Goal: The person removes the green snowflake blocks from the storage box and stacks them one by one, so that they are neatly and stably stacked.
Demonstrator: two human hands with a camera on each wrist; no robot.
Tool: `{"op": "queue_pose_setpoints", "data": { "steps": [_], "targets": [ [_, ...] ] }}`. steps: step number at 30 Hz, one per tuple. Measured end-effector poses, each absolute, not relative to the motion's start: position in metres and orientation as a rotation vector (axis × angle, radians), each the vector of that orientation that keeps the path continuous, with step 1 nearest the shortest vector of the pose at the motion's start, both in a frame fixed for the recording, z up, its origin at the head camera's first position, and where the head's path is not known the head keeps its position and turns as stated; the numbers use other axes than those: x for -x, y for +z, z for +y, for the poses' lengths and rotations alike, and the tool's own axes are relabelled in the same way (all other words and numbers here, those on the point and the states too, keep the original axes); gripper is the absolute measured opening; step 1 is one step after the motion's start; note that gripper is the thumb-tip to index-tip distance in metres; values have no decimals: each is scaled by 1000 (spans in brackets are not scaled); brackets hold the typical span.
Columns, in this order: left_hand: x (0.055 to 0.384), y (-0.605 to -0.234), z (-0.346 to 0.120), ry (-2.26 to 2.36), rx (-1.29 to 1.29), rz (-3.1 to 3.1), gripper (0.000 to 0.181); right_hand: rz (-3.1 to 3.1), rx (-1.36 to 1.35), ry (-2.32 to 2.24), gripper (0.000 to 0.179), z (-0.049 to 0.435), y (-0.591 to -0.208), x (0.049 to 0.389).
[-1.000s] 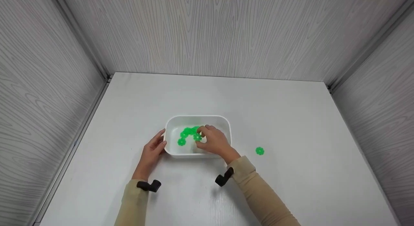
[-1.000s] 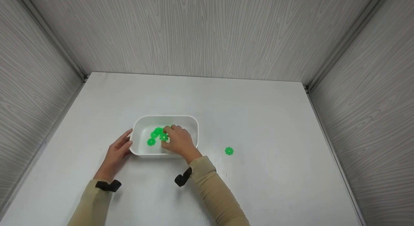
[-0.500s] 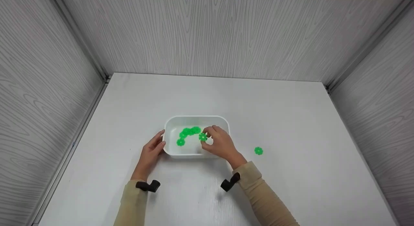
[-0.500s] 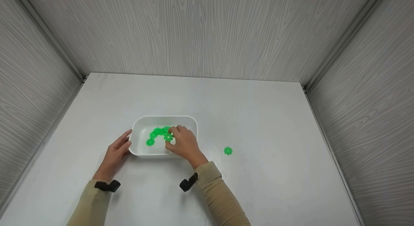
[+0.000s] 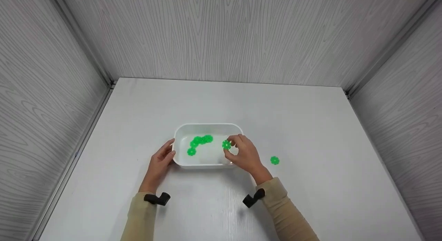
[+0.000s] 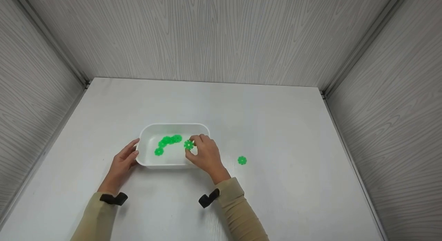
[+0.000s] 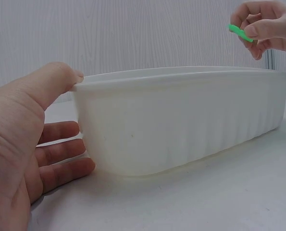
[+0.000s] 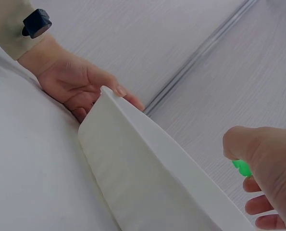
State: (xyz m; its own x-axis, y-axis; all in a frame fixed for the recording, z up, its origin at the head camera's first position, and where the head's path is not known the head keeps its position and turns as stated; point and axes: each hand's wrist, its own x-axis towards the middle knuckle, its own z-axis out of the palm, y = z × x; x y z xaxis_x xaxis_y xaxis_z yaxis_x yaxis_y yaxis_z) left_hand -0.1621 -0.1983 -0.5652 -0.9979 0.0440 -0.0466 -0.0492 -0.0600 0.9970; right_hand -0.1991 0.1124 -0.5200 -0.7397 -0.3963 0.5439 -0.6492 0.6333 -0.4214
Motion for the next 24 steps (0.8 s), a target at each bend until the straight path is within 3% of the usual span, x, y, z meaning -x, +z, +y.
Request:
{"op": "queue_pose_setpoints", "data": {
  "steps": [8,24],
  "targets": [
    [169,-586,-201,2236,17,2162,49,-2413,-738,870,27,129,-522,193],
    [169,-590,-200,2251,-3,2190,52,-2351,-552,931,29,165,-537,181]
  ]
}}
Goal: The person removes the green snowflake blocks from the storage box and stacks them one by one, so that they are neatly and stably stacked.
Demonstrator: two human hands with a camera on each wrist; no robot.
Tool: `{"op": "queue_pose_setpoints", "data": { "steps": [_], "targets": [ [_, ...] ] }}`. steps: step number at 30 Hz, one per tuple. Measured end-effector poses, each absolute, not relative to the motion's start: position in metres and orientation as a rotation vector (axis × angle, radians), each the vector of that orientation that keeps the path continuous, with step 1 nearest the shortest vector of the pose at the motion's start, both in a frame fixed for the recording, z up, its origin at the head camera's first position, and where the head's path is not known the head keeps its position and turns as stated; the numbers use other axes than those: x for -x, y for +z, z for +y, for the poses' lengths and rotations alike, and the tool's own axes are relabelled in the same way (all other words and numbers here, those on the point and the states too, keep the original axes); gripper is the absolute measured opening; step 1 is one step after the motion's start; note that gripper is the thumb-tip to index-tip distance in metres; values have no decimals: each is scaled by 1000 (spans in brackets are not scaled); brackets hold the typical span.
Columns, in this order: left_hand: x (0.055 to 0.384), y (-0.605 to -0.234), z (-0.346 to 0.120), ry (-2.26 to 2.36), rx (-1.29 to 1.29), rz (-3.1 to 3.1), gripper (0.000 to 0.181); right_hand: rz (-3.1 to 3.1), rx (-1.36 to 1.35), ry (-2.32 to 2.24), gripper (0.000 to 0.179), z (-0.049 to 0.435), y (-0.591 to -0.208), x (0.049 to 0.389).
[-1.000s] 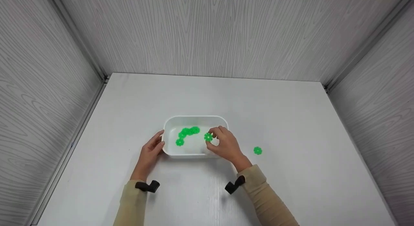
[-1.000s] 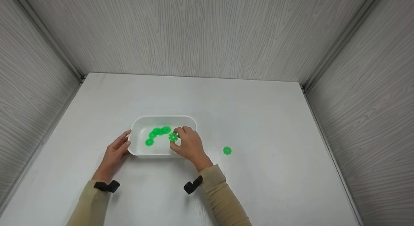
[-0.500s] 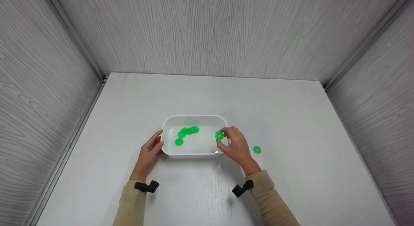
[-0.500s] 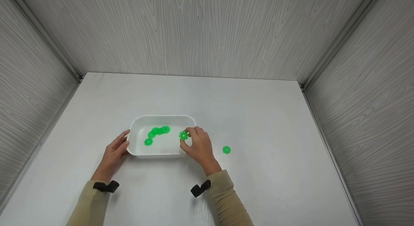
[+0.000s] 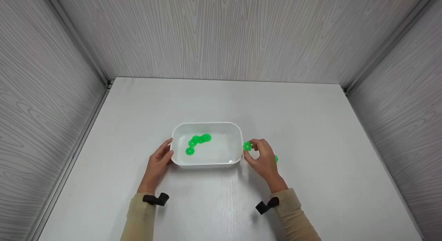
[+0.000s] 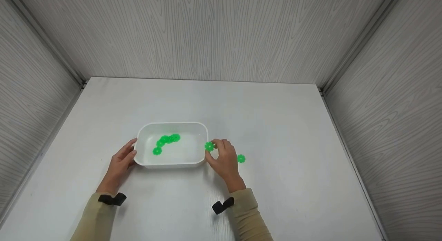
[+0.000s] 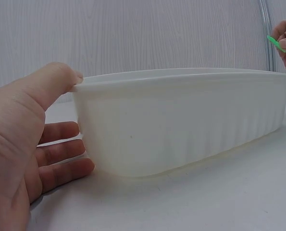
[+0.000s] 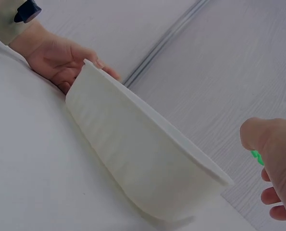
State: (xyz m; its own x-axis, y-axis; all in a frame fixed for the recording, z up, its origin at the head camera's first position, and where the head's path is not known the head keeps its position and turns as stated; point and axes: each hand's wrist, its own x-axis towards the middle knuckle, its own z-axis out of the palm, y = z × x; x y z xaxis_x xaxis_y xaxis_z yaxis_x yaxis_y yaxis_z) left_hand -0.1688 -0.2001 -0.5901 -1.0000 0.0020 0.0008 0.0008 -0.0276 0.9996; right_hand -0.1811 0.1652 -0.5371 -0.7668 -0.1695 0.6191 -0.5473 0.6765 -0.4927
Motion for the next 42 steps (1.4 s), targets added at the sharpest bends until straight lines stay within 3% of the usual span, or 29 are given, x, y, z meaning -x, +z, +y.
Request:
{"op": "queue_pose_setpoints", "data": {
  "steps": [27,42],
  "targets": [
    [168,-589,-199,2219,44,2230,49,-2404,-236,970,27,235,-574,170],
    [166,-588,-198,2212,49,2229,52,-2582,-60,762,24,245,-586,166]
  ]
}}
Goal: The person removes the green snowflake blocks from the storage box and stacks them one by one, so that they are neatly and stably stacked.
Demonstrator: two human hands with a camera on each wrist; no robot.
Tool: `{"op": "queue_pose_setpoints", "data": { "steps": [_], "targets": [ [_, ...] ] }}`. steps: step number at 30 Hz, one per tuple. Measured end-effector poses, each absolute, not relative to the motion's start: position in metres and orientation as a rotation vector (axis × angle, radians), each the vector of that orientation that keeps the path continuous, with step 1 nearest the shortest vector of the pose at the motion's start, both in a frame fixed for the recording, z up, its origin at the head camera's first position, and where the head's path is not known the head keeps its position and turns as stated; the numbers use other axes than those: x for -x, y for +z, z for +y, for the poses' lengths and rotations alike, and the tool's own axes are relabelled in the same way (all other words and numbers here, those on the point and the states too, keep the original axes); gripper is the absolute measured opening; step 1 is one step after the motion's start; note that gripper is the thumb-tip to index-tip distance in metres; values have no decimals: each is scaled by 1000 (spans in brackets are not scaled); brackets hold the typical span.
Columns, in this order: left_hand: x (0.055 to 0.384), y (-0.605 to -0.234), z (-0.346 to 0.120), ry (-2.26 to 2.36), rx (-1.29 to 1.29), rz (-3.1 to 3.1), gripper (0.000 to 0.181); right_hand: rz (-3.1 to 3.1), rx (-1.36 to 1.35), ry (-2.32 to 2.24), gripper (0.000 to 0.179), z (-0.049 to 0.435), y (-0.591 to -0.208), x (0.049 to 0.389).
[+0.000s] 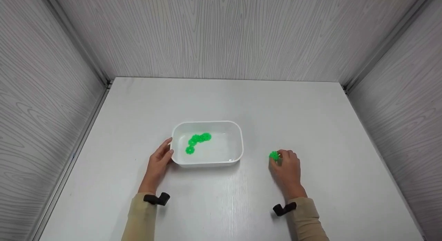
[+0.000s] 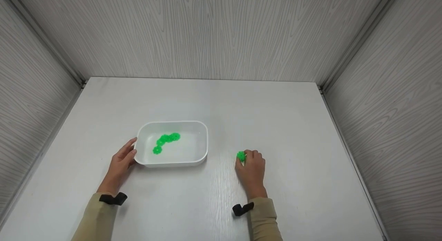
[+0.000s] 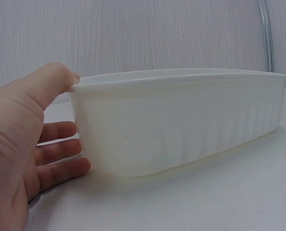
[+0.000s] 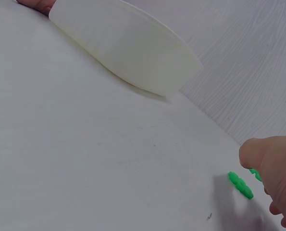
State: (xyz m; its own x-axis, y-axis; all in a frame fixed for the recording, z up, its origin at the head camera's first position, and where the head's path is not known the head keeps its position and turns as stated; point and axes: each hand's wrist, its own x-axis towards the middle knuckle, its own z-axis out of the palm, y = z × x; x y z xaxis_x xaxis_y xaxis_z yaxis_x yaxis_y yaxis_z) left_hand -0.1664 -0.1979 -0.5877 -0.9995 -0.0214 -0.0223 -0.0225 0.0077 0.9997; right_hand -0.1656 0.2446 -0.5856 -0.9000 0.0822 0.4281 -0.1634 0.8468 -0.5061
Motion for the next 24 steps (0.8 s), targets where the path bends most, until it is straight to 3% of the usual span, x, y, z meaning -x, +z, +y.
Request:
{"op": "queue_pose_setpoints", "data": {
  "steps": [24],
  "targets": [
    [167,-589,-198,2233,-2,2232,50,-2750,0,714,35,244,-588,165]
  ]
}}
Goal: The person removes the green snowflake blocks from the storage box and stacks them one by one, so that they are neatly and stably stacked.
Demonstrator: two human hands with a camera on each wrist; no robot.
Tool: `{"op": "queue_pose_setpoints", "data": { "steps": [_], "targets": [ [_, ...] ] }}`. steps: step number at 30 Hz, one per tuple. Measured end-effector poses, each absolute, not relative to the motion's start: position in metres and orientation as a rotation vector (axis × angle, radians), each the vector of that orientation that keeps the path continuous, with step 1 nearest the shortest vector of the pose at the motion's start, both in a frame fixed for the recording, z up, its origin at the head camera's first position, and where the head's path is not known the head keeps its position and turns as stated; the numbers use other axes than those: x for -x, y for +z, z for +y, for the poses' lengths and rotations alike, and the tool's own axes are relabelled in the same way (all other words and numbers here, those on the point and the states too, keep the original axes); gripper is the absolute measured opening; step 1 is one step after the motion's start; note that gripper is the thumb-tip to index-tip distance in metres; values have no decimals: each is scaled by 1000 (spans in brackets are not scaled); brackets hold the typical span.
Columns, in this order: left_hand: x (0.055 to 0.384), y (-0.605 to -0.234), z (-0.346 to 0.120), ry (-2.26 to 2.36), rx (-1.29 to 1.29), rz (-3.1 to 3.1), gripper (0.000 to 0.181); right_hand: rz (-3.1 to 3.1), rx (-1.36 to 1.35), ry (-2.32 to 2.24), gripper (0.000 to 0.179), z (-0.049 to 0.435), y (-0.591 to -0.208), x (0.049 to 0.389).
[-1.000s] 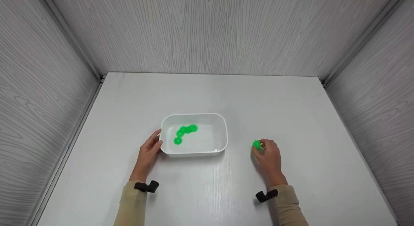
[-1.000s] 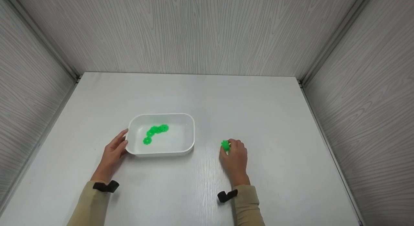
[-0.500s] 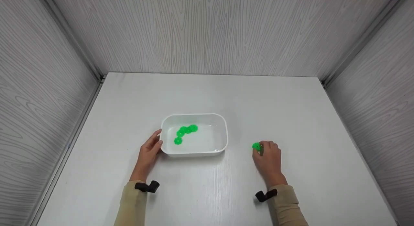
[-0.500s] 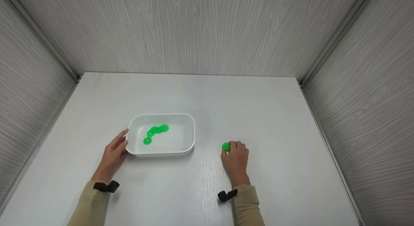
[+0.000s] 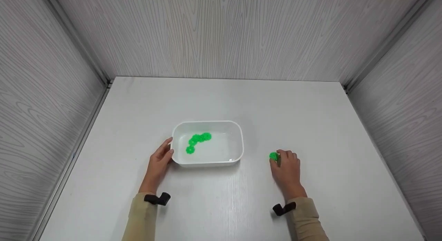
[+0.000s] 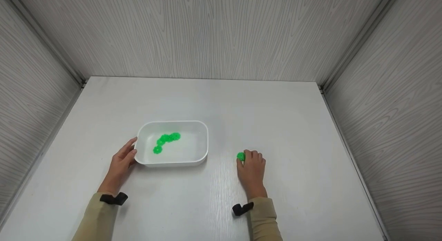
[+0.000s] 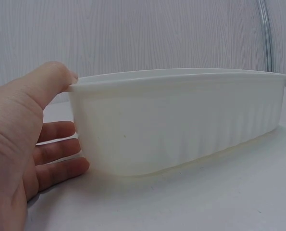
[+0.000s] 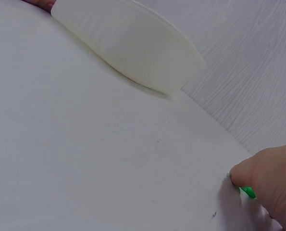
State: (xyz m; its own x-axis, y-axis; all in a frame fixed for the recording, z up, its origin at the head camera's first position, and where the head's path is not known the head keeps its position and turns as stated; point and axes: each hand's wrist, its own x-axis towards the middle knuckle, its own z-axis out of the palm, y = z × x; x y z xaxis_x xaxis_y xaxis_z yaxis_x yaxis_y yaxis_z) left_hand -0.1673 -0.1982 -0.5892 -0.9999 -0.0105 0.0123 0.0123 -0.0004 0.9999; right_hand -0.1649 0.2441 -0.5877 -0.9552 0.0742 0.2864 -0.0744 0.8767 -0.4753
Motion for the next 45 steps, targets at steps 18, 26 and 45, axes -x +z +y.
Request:
{"op": "queue_pose_setpoints", "data": {
  "steps": [18,26,45],
  "targets": [
    [165,-590,-196,-2236,11,-2175,48,-2491,-253,751,28,232,-572,166],
    [160,-571,-197,-2305,47,-2164,49,-2446,-334,798,27,219,-562,170],
    [164,-586,-196,-2208,-11,-2226,49,-2391,-530,795,27,169,-536,182]
  ]
}}
